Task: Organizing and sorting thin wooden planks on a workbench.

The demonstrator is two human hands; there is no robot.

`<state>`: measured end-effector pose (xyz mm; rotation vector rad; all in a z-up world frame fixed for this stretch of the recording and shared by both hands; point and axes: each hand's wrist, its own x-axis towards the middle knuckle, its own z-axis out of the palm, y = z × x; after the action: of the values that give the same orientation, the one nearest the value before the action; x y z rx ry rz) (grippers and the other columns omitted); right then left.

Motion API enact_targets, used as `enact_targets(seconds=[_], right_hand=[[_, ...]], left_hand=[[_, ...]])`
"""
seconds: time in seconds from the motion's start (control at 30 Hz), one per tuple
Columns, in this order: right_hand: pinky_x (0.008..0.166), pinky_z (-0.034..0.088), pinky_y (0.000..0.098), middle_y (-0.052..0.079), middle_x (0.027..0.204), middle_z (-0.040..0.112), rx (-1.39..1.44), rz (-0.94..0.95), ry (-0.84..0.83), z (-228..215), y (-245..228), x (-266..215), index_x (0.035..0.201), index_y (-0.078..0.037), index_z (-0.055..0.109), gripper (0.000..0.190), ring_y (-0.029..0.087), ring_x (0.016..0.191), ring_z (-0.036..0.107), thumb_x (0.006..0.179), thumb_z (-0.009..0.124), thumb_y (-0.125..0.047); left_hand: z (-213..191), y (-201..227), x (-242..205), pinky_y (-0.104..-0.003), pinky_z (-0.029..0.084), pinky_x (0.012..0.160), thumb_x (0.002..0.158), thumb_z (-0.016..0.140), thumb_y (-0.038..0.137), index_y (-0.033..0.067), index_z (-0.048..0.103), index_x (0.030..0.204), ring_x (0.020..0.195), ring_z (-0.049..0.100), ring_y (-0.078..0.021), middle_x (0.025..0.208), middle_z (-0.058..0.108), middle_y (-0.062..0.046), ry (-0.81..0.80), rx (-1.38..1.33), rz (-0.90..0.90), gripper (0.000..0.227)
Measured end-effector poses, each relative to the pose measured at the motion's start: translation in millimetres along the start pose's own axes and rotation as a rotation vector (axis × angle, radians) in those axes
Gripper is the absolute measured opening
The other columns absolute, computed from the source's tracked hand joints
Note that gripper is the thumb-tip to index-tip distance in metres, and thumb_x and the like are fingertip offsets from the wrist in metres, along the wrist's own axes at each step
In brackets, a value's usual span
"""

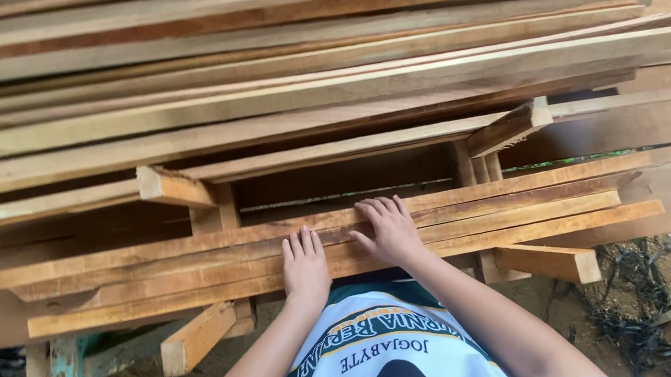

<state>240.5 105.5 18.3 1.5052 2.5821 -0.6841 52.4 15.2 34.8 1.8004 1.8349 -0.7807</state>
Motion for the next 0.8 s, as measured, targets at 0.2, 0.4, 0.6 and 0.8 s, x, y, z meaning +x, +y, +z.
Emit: enact_targets(seconds=[0.2, 0.4, 0.6, 0.8], right_hand=[[0.109, 0.042, 0.0491, -0.002, 0.13, 0.062, 0.093, -0.072, 0.315, -20, 25, 33, 0.131, -0.025, 0.063, 0.044, 0.023, 0.121, 0.061, 0.094, 0.068, -0.048], [0.112, 0.034, 0.0529, 0.007, 0.142, 0.055, -0.02, -0.199, 0.718, -99, 46, 99, 0.136, -0.017, 0.058, 0.053, 0.031, 0.13, 0.049, 0.088, 0.078, -0.03], [0.125, 0.007, 0.0612, 0.016, 0.168, 0.031, -0.025, -0.033, 0.361, -173, 25, 125, 0.16, -0.009, 0.037, 0.089, 0.037, 0.156, 0.022, 0.093, 0.069, -0.058], [0.122, 0.017, 0.065, 0.003, 0.151, 0.047, -0.286, -0.07, 0.413, -145, 44, 141, 0.157, -0.018, 0.042, 0.097, 0.029, 0.145, 0.035, 0.075, 0.082, -0.052]], left_hand=[[-24, -19, 32, -0.062, 0.006, 0.123, 0.084, 0.066, 0.061, 0.0106, 0.055, 0.145, 0.137, 0.051, -0.0357, 0.152, 0.053, -0.012, 0.163, -0.207, 0.016, 0.08], [-177, -94, 56, -0.063, 0.023, 0.121, 0.093, 0.068, 0.047, 0.0013, 0.039, 0.156, 0.145, 0.041, -0.0435, 0.164, 0.036, -0.022, 0.674, -0.311, -0.074, 0.084], [-195, -151, 82, -0.068, 0.008, 0.124, 0.064, 0.091, 0.048, 0.0046, 0.014, 0.166, 0.158, 0.012, -0.0425, 0.172, 0.009, -0.022, 0.472, -0.243, -0.128, 0.135], [-159, -165, 121, -0.057, 0.027, 0.115, 0.069, 0.092, 0.041, 0.009, 0.041, 0.15, 0.138, 0.031, -0.0342, 0.143, 0.039, -0.011, 0.697, -0.2, -0.144, 0.101]])
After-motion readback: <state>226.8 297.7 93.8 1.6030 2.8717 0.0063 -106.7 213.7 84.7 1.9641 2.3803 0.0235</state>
